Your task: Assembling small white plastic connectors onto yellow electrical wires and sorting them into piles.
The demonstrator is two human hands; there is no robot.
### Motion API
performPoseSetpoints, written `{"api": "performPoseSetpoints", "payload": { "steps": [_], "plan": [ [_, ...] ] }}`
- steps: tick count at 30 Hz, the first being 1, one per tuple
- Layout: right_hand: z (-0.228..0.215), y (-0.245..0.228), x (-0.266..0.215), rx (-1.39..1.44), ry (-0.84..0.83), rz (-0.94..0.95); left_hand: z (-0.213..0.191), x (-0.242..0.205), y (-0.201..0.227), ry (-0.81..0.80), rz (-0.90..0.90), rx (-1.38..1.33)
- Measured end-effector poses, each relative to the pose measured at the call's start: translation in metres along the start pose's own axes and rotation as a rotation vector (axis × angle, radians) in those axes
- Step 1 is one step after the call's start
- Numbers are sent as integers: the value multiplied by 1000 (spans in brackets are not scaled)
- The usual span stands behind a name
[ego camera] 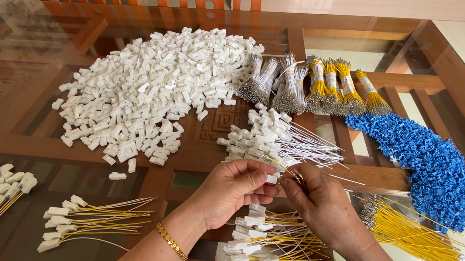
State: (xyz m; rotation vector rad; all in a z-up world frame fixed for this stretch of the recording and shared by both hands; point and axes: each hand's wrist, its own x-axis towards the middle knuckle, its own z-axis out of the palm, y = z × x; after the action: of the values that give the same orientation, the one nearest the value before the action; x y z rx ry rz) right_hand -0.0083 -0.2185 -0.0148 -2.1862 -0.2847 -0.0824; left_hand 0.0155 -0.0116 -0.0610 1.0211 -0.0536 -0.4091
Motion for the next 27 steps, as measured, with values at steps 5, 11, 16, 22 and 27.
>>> {"api": "performPoseSetpoints", "payload": {
  "steps": [5,11,16,22,27],
  "plan": [
    [2,3,-1,8,3,-26,1,-1,0,-7,25,41],
    [3,3,-2,36,-11,-28,-2,-2,0,-10,53,119],
    [-18,-8,3,98,0,47,4,-19,35,-106,70,470],
    [-36,7,16,260,235,10,14,-25,43,-282,-46,1020],
    [-24,20,23,514,230,-65,-5,18,5,148,598,1616]
  ]
}}
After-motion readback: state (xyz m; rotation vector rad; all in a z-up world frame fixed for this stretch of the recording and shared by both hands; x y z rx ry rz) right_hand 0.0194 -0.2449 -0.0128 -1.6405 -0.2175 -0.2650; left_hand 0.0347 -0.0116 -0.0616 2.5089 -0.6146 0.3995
